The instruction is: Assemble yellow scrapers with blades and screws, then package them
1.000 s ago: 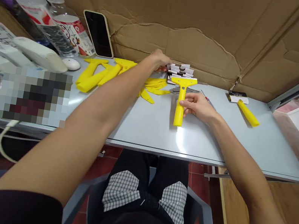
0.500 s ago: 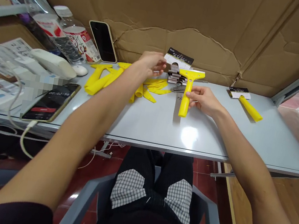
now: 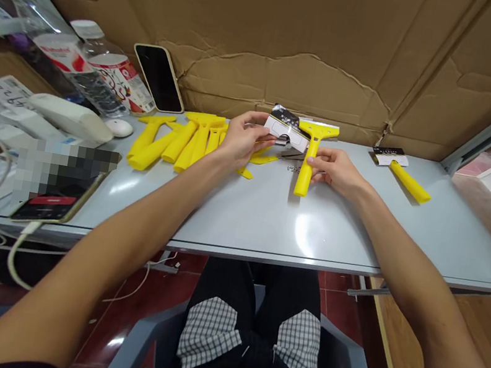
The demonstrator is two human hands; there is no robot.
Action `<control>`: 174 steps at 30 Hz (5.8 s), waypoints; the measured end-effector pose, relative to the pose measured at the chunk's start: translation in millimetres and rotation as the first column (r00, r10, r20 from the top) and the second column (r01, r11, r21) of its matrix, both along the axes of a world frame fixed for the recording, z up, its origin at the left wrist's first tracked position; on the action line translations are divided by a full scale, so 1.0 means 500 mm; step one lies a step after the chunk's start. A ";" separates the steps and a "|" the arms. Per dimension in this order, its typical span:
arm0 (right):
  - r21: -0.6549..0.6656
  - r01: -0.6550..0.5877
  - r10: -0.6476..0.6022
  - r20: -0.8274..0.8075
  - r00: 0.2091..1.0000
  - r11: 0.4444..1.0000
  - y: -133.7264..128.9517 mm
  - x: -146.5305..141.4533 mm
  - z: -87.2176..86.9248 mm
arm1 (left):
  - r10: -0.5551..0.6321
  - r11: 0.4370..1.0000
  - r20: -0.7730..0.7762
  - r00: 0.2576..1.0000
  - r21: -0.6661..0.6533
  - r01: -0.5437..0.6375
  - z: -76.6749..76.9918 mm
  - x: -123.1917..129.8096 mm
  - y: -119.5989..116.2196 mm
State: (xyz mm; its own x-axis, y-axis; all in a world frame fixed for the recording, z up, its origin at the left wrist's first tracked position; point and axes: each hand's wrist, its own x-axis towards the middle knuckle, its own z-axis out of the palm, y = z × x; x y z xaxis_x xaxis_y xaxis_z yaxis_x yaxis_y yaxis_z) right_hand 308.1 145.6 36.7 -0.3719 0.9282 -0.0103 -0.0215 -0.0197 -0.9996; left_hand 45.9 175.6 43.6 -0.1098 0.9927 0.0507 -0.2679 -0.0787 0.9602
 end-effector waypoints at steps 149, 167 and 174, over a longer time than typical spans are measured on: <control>0.068 -0.028 0.025 0.054 0.998 0.997 -0.115 -0.083 0.019 | -0.170 0.985 0.130 0.977 0.007 0.171 0.009 0.054 -0.063; -0.045 0.265 -0.268 -0.074 0.961 0.963 -0.078 -0.067 0.026 | -0.377 0.926 -0.203 0.904 -0.083 0.368 0.017 0.037 -0.062; -0.034 0.300 -0.301 -0.016 0.954 0.953 -0.071 -0.066 0.028 | -0.389 0.916 -0.385 0.837 -0.064 0.397 0.019 0.006 -0.048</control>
